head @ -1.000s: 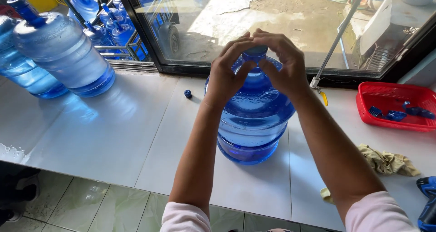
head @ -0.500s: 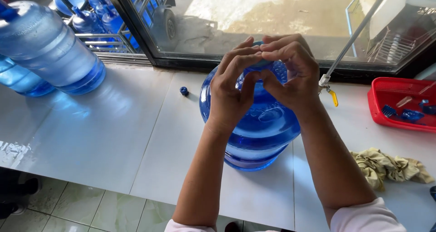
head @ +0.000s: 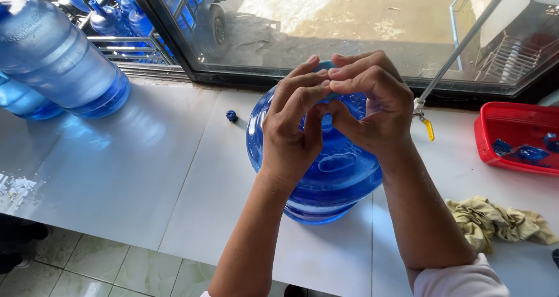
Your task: Fill a large water jug and apply a heat-shrink seal to the cap.
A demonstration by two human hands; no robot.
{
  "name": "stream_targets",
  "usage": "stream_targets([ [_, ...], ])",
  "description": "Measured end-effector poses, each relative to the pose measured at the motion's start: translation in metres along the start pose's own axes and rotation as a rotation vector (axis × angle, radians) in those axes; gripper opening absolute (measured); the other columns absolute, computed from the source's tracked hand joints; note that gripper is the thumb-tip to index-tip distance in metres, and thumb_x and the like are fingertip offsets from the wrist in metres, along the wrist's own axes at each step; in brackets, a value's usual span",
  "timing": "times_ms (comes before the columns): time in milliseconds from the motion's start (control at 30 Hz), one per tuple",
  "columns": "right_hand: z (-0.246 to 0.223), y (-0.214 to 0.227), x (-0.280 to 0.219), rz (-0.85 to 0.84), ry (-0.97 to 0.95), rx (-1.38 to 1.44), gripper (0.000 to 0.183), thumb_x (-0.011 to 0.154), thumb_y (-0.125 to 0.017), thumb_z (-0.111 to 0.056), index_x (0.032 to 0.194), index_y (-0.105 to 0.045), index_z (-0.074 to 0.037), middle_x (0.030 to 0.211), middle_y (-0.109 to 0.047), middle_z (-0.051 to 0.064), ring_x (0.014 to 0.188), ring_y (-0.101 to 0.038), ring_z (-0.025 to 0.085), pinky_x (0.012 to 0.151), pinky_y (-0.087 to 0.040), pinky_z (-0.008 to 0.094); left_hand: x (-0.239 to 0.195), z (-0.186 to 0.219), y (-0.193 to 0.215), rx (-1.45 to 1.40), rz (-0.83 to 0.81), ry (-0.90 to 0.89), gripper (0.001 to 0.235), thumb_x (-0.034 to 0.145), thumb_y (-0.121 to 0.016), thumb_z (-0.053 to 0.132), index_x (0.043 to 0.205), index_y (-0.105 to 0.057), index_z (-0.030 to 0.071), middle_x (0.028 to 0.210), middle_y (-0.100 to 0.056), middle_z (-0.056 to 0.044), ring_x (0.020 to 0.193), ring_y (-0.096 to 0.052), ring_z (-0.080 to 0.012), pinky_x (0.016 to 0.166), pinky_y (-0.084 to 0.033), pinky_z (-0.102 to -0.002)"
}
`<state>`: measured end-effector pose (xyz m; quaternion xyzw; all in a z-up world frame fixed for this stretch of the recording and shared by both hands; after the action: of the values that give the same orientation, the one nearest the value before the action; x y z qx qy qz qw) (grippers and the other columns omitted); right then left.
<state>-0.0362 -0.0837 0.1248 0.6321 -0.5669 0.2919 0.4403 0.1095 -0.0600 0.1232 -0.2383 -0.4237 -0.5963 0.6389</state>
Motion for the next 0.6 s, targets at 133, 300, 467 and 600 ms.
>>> stream_targets([
  [133, 0.001, 0.001, -0.002, 0.005, 0.023, 0.007, 0.022, 0.093, -0.082, -0.001, 0.106, -0.065, -0.007, 0.12, -0.066, 0.006, 0.126, -0.064, 0.02, 0.111, -0.057, 0.035, 0.002, 0.008, 0.0, 0.061, -0.003, -0.033, 0.031, 0.096, -0.063, -0.015, 0.118, -0.066, 0.007, 0.133, -0.066, -0.009, 0.147, -0.055, -0.0331, 0.118, -0.054, -0.041],
  [300, 0.009, 0.001, -0.007, 0.007, -0.005, 0.091, 0.021, 0.096, -0.08, 0.0, 0.108, -0.064, -0.006, 0.123, -0.063, 0.007, 0.13, -0.063, 0.022, 0.112, -0.058, 0.036, 0.002, 0.008, -0.001, 0.185, 0.004, -0.087, 0.028, 0.096, -0.064, -0.013, 0.116, -0.066, 0.006, 0.131, -0.067, -0.009, 0.141, -0.058, -0.0317, 0.115, -0.054, -0.041],
  [467, 0.018, 0.001, -0.012, 0.047, -0.02, -0.046, 0.018, 0.099, -0.077, -0.003, 0.112, -0.066, -0.002, 0.128, -0.064, 0.011, 0.136, -0.063, 0.026, 0.113, -0.057, 0.039, 0.0, -0.011, -0.01, 0.144, -0.025, -0.075, 0.038, 0.093, -0.054, -0.016, 0.122, -0.066, 0.006, 0.139, -0.063, -0.012, 0.144, -0.055, -0.0352, 0.113, -0.057, -0.045],
  [600, -0.031, -0.001, -0.026, 0.025, 0.026, -0.248, 0.025, 0.107, -0.068, -0.01, 0.13, -0.065, -0.003, 0.143, -0.062, 0.012, 0.142, -0.058, 0.023, 0.122, -0.053, 0.039, -0.006, -0.002, -0.016, 0.318, 0.007, -0.003, 0.03, 0.1, -0.058, -0.008, 0.125, -0.065, 0.008, 0.151, -0.057, -0.013, 0.151, -0.045, -0.0365, 0.119, -0.047, -0.049],
])
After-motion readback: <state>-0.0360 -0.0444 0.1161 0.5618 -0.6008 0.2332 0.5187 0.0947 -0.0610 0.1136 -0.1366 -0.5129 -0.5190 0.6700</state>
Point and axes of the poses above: each hand's wrist, its own x-axis towards the middle knuckle, its own y-axis out of the back of the hand, z = x × y, the point moved 7 cm from there along x, towards the middle knuckle
